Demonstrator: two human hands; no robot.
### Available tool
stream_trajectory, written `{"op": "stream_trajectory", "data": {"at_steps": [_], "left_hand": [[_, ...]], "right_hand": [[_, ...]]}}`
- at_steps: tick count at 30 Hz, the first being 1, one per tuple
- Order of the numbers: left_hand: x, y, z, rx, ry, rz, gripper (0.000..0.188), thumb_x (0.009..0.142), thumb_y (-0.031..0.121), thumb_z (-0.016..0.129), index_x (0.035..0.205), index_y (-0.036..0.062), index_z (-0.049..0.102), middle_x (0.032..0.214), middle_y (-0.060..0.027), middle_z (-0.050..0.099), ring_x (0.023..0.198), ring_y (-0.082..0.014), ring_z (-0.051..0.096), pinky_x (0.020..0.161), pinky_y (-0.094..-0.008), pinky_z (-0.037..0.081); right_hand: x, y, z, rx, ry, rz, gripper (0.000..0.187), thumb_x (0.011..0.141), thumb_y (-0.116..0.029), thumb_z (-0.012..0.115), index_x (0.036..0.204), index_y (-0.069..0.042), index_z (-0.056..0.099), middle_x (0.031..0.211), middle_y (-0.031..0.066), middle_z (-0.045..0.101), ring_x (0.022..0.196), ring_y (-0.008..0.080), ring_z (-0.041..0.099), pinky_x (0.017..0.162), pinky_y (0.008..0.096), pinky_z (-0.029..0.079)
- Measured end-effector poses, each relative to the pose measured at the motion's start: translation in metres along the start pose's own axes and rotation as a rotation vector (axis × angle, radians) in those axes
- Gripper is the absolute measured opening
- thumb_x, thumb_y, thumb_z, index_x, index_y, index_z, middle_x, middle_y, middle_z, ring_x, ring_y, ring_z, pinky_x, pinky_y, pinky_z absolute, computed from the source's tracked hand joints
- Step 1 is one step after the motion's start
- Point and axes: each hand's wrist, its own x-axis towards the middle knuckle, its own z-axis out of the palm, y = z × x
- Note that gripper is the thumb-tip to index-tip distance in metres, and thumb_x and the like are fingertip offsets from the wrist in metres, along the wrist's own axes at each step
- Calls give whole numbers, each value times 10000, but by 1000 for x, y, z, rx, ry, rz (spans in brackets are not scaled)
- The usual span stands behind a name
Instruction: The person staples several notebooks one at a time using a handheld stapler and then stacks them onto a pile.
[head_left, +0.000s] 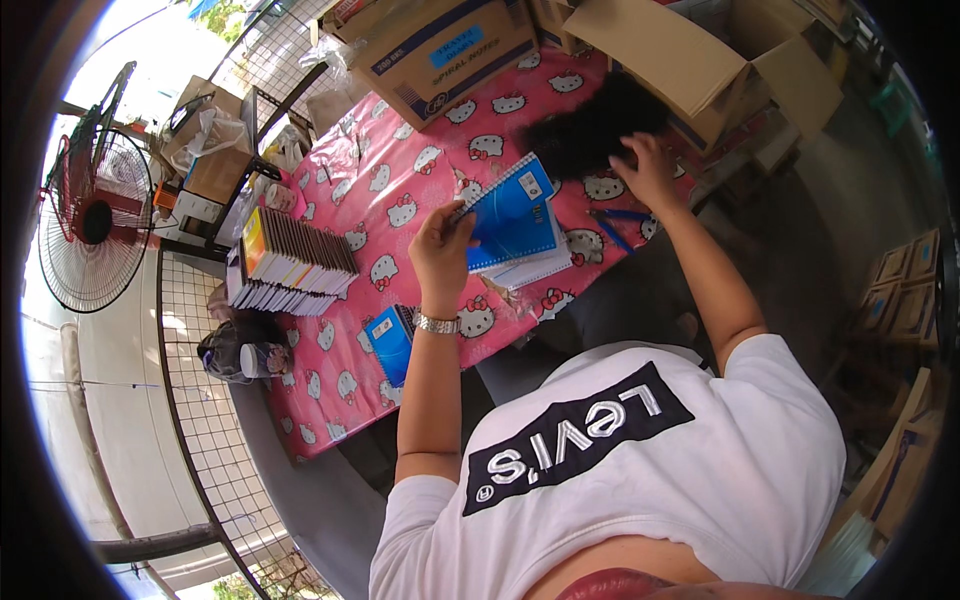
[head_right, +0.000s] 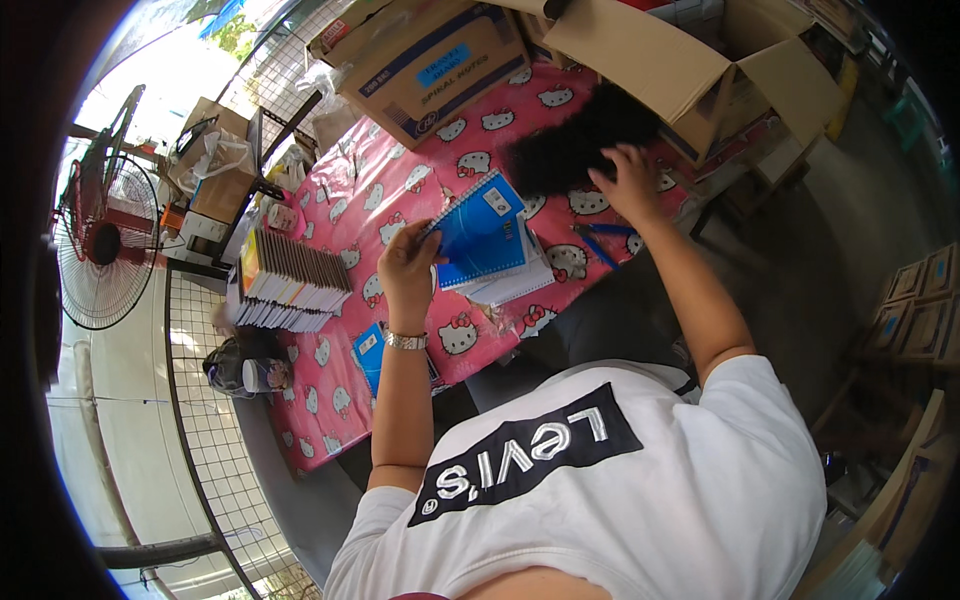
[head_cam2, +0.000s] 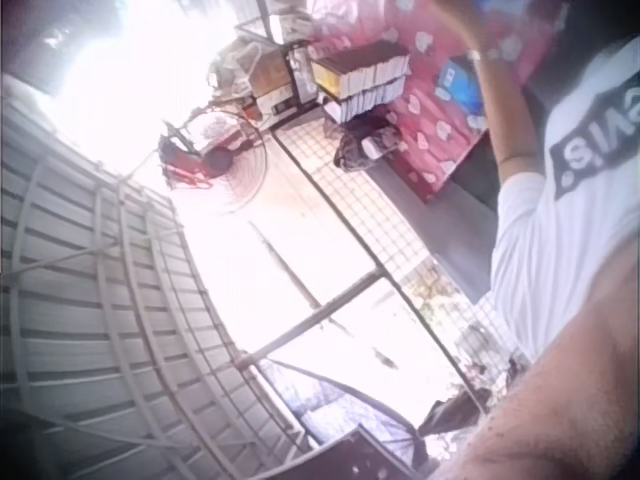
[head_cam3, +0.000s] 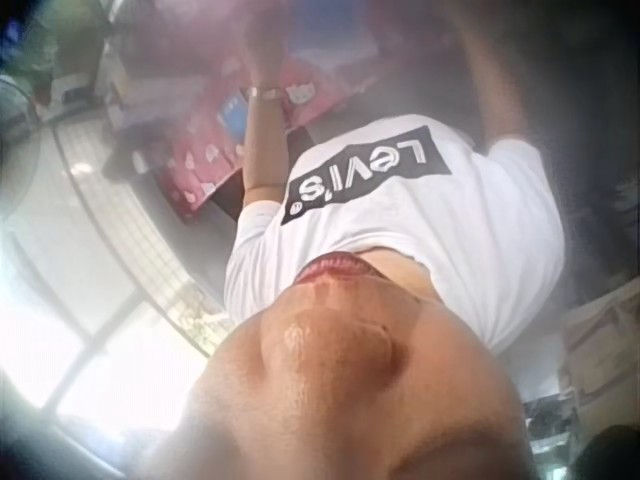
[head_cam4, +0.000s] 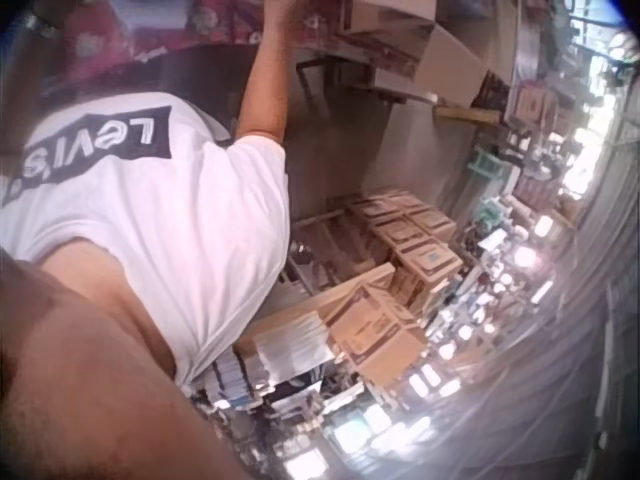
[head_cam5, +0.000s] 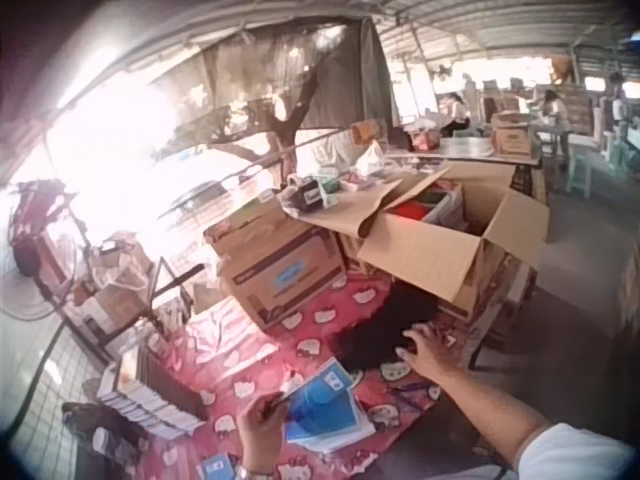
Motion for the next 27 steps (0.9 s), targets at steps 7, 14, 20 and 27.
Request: {"op": "stream_trajectory", "data": {"at_steps": [7, 14, 20, 27], "left_hand": [[-11, -4, 14, 95, 152, 72, 363, 867, 52, 715, 1215, 21, 619, 859, -55, 688, 709, -64, 627, 591, -230, 558], [-18, -11, 10, 85, 189, 119, 401, 861, 42, 716, 1243, 34, 596, 811, -65, 690, 678, -79, 638, 587, -236, 538], [-19, -7, 7, 149, 169, 95, 394, 860, 24, 707, 1235, 24, 587, 813, -76, 693, 683, -94, 655, 602, -238, 536], [-19, -14, 9, 5, 153, 112, 400, 857, 2, 703, 1238, 20, 583, 855, -72, 686, 709, -93, 653, 615, -235, 543]], "right_hand": [[92, -204, -43, 251, -553, -558, 230, 990, -253, 524, 1060, -98, 679, 1058, 106, 681, 1120, 271, 593, 1011, 512, 374], [100, -221, -41, 328, -793, -577, 180, 887, -277, 657, 964, -114, 658, 1041, 69, 655, 1175, 258, 559, 1086, 615, 272], [110, -229, -47, 179, -999, -569, 201, 877, -293, 676, 936, -104, 646, 1105, 66, 637, 1203, 253, 535, 1090, 666, 237], [105, -227, -40, 162, -948, -540, 180, 847, -244, 695, 957, -112, 638, 993, 53, 652, 1140, 244, 566, 1093, 638, 254]]}}
